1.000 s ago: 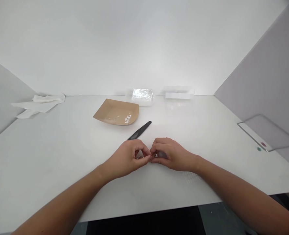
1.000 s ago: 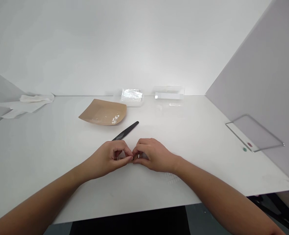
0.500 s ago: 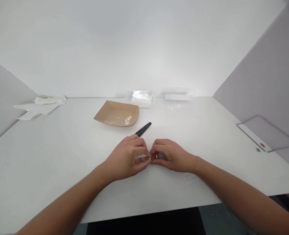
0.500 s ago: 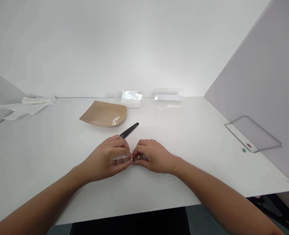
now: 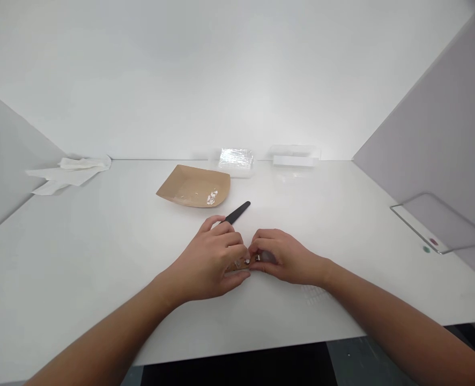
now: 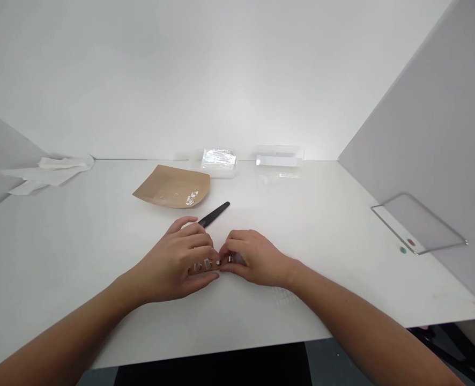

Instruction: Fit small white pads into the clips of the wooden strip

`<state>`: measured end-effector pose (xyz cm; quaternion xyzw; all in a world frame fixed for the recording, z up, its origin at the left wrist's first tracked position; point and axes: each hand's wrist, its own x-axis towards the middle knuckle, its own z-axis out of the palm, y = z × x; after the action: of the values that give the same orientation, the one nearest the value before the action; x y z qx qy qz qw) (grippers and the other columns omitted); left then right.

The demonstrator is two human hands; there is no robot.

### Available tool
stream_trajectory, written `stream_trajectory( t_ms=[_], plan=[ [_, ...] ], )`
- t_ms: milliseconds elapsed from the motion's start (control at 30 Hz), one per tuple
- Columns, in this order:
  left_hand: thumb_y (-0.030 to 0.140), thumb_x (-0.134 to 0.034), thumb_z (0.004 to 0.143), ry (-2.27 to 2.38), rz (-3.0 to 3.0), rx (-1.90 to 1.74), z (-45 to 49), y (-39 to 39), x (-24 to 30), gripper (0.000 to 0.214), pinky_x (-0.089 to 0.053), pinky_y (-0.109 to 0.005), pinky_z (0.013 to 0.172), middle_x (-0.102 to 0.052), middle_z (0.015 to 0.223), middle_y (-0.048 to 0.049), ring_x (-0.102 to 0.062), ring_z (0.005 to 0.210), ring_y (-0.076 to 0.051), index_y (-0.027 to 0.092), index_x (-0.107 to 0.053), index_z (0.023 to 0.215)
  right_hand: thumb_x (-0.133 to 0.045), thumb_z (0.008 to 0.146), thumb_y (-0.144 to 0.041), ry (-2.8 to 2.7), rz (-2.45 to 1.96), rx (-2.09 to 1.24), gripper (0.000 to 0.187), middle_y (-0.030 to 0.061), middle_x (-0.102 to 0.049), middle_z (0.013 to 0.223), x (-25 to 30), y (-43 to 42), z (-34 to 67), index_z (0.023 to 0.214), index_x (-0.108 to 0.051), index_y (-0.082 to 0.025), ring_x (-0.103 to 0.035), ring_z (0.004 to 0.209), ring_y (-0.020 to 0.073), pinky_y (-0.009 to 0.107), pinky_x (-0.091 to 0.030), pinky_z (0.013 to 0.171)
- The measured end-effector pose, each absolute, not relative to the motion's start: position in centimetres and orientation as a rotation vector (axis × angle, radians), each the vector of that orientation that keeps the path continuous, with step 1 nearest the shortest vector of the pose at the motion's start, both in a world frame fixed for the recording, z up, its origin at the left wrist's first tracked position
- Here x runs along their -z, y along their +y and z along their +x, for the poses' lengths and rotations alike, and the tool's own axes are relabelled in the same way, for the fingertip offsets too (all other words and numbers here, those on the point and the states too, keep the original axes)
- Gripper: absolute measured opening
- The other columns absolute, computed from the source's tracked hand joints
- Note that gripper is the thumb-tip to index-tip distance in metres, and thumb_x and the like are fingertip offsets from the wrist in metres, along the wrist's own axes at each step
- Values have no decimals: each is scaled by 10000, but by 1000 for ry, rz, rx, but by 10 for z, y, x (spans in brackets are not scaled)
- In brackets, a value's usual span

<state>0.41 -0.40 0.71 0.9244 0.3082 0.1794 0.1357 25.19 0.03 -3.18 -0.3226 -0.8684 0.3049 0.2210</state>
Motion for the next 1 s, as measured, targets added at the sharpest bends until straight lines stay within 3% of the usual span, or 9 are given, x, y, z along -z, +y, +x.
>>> stream_trajectory(
  t_ms=[167,333,467,567,700,867,1000],
  plan=[
    [330,-772,871,898,2670,-504,3,-4,-7,143,-234,-495,1233,-722,904,6,-631,932,-206,249,-716,975,-766,948,-273,-2393,-881,-862,103,21,-715,989,33,0,252,1010,-697,-228,-668,886,176,345,-533,846],
    [372,-778,866,915,2662,-443,2,-3,-8,243,-288,-490,1202,-724,932,-1,-642,924,-210,247,-697,1058,-767,949,-276,-2386,-882,-888,109,28,-715,1007,31,0,253,1032,-708,-236,-667,904,182,352,-541,854],
    [429,-778,871,927,2688,-472,0,0,-9,250,-300,-492,1196,-713,880,3,-646,886,-204,235,-697,1006,-767,946,-261,-2388,-893,-896,105,22,-712,1003,28,0,253,1030,-711,-235,-660,895,174,341,-541,846],
    [435,-688,967,932,2671,-604,-1,4,-8,212,-375,-439,1133,-716,844,6,-641,821,-176,225,-693,937,-762,951,-279,-2396,-895,-891,102,23,-704,999,27,1,254,1023,-709,-230,-656,884,171,331,-537,829],
    [302,-516,1079,1058,2575,-791,-1,10,0,258,-469,-369,1002,-748,804,16,-645,735,-149,214,-688,908,-761,950,-283,-2429,-909,-867,124,24,-702,1001,25,3,255,1048,-705,-230,-651,892,177,325,-527,813],
    [331,-489,1087,1353,2444,-850,-2,15,12,271,-547,-318,806,-812,1009,-7,-741,871,-196,237,-742,1057,-762,948,-300,-2475,-973,-790,135,23,-694,1000,22,4,259,1049,-703,-233,-640,886,178,315,-510,786],
    [239,-399,1080,1444,2447,-792,-5,17,18,374,-597,-333,791,-800,1133,-48,-760,962,-221,230,-662,1345,-757,951,-308,-2494,-989,-756,132,24,-688,993,20,5,262,1038,-696,-228,-633,871,176,309,-500,763]
  ],
)
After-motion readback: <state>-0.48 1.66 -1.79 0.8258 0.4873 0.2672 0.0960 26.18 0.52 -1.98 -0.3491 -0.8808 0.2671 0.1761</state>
